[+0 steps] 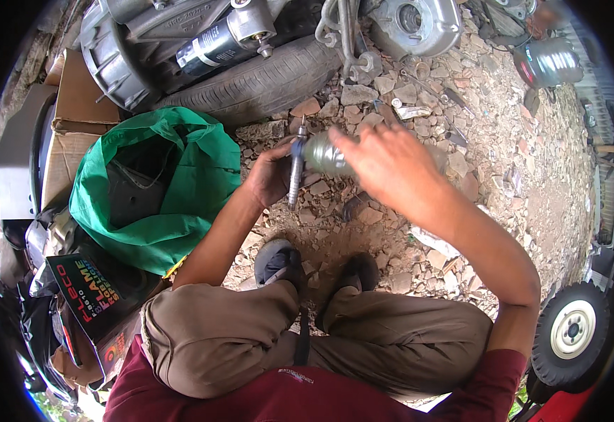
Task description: The person works on a car engine block placed on the ground, using a wrench to loosen and remove bolts from the cylinder head. They then use a hammer and a metal rod to tap out a component, followed by cleaning the rod with a rag.
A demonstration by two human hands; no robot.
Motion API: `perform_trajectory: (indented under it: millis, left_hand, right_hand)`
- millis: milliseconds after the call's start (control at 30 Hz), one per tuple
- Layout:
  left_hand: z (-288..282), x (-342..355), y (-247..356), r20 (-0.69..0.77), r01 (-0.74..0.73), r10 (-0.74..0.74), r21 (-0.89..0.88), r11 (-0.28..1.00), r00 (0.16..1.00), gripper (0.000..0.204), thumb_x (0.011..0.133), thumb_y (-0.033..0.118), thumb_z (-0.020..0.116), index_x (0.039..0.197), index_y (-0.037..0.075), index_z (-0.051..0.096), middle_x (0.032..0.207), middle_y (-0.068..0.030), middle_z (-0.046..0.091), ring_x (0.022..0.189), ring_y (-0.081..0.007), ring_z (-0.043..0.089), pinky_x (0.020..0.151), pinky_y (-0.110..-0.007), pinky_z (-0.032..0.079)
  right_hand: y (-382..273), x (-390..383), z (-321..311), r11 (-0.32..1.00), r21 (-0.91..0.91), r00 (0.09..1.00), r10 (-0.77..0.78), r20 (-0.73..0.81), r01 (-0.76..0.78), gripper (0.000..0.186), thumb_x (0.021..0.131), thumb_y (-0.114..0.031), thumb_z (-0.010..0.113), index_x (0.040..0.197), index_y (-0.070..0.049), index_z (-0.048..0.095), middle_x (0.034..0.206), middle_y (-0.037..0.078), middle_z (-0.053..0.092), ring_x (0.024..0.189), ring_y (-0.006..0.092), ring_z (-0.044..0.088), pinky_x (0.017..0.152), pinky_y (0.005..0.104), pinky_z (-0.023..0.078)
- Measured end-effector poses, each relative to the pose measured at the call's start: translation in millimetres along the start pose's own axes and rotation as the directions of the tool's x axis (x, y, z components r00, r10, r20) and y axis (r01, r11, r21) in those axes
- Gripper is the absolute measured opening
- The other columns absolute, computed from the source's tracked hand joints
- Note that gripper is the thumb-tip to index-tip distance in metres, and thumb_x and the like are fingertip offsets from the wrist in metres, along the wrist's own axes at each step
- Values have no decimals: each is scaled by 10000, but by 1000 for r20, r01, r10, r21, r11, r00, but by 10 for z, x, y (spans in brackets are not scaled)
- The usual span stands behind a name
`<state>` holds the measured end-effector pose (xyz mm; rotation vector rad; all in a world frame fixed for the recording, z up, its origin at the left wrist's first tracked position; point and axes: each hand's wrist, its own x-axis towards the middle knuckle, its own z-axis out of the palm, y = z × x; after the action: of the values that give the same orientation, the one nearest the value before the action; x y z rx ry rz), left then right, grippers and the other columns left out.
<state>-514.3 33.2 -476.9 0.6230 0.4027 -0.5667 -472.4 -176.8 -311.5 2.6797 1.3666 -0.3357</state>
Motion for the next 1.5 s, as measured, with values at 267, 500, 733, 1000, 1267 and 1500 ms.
perform_trajectory:
  millis: [267,500,733,1000,1267,1500]
  left_hand:
    - [15,-27,-65,-20,-35,35,-11,999,999,379,984,232,522,1319,57,494,1180,-125,625,1059,-276,638,936,-437,532]
    - [-147,30,-123,-65,40,-45,-77,996,997,313,941,255,643,1147,22,609,999,-94,678,941,-216,659,865,-362,535]
    - [-233,4,-60,14,53,-52,-78,996,999,392,923,240,670,1227,12,575,1095,-95,652,969,-204,639,915,-378,520]
    - [-38,-81,-108,17,8,-6,-106,994,1000,296,974,278,609,1157,45,594,1010,-77,664,917,-194,666,860,-376,574]
    - [21,-176,-6,2,-17,17,-4,1000,1000,375,1012,289,504,1324,81,493,1183,-90,626,1062,-210,631,906,-406,554]
    - [78,-214,3,59,-20,17,47,999,998,378,989,248,529,1306,43,510,1167,-103,628,1062,-214,633,908,-371,541]
  right_hand:
    - [-104,-116,59,999,37,1000,-3,-5,3,568,817,-15,604,1376,-42,504,1053,246,640,1008,369,652,879,459,522]
    - [-142,-214,21,997,21,995,-75,-63,76,627,811,-28,652,1409,-36,467,1147,285,618,1055,373,642,951,459,510]
    - [-91,-298,93,999,31,999,34,31,-35,806,759,-225,809,1456,-152,412,1256,281,565,1089,393,632,963,497,528]
    - [-93,-336,-84,979,116,985,169,-18,-166,728,785,-136,776,1433,-83,448,1140,268,609,1015,372,652,938,478,529]
    - [-40,-357,-80,976,120,982,186,-33,-181,755,770,-152,787,1437,-91,438,1129,249,610,1038,371,642,931,461,511]
    - [-59,-370,-17,975,132,982,184,-34,-178,799,742,-182,812,1446,-133,438,1181,257,594,1008,382,653,899,479,540]
